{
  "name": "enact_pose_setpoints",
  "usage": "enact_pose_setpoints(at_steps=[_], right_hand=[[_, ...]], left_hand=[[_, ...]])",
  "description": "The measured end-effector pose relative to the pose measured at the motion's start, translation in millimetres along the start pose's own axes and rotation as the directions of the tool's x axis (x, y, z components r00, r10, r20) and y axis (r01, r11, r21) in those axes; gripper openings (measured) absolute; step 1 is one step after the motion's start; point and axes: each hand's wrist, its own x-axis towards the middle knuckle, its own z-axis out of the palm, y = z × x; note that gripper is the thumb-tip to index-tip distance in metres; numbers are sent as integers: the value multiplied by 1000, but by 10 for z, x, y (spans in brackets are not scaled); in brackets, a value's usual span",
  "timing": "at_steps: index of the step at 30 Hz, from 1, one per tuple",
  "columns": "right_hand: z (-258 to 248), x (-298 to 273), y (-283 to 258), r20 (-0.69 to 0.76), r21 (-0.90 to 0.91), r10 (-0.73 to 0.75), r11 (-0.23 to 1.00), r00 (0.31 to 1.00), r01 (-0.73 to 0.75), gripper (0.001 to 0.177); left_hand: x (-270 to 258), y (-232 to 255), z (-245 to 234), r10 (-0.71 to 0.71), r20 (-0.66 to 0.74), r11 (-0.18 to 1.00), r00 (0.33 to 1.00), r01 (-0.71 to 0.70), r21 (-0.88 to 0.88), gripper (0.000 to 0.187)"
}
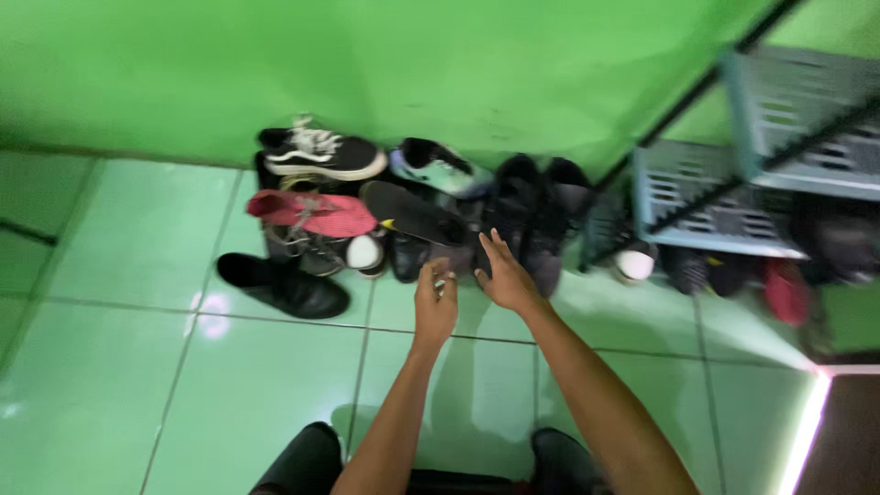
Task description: The person removes shoes from a multi-tier shoe rack and places them on the floor in a row. The person handles sneakers, boots, and sandals one at a time, moving them from the rack to the floor.
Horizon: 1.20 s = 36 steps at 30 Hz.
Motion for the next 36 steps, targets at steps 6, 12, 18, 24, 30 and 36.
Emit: enact_pose_setpoints(at_steps=[6, 12, 18, 24, 30, 36], right_hand=[[-672, -544, 869, -220, -43, 10, 999, 975, -20, 77], [-1153, -1219, 1812, -409, 312, 424, 897, 808, -313, 71], [-1888, -1802, 2612, -183, 898, 857, 345, 481, -274, 58], [-2312, -2094, 3237, -178, 976, 865, 218, 470, -30, 54], [-2445, -1872, 3797, -281, 957, 827, 207, 486, 202, 61], [-2595, -1593, 4133, -191, 952, 793, 6, 579, 306, 68]], left_hand=[[-222, 347, 756, 146, 227, 989, 963, -135, -62, 38], [-496, 800, 1730, 243, 437, 965, 866, -263, -14, 47], [-670, 1078, 2684, 237, 572, 960, 786, -279, -15, 55], [-767, 1126, 3570, 365, 602, 923, 710, -360, -134, 55], [-826, 1022, 3989, 407, 630, 900, 662, -410, -150, 56], [-710, 991, 3996, 418, 637, 899, 648, -397, -186, 57]])
